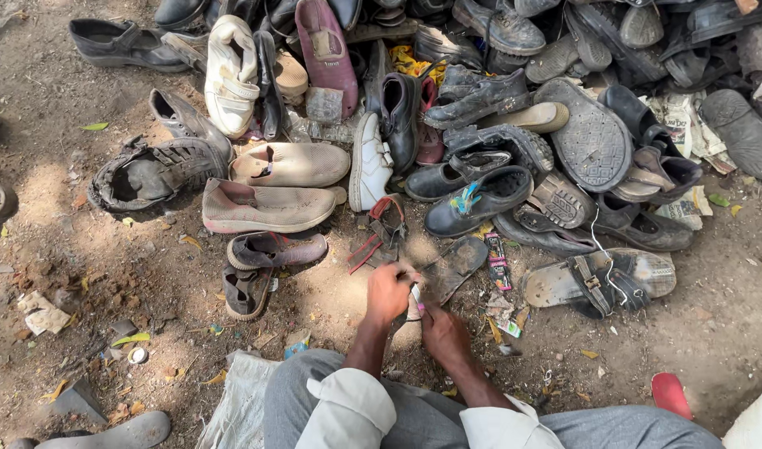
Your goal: The person uses a knife to trim and prepare the soles of various used shoes and sandals, picking them one by one from a large pile on the ground.
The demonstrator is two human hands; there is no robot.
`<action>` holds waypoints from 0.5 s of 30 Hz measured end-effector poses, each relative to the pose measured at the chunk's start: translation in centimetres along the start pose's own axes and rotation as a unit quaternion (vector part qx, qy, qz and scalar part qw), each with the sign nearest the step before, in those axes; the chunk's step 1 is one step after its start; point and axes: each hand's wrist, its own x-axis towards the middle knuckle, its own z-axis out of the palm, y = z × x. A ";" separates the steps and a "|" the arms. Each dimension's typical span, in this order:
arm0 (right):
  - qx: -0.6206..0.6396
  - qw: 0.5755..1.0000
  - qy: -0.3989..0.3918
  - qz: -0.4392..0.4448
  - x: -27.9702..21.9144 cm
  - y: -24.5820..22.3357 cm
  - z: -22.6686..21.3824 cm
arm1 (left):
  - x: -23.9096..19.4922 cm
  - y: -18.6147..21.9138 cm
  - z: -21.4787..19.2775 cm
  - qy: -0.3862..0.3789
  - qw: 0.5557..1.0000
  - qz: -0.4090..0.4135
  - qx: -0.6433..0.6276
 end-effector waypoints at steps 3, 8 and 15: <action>0.064 0.989 0.087 -0.096 -0.3 0.1 0.9 | -0.1 -1.0 1.4 -0.031 0.993 -0.014 -0.116; 0.102 0.993 0.066 -0.014 -1.3 -0.4 1.6 | 0.4 -3.7 1.9 0.022 0.964 -0.124 -0.235; 0.112 0.988 0.105 -0.032 -2.8 -1.6 2.2 | 0.5 -4.9 2.5 0.039 0.927 -0.178 -0.328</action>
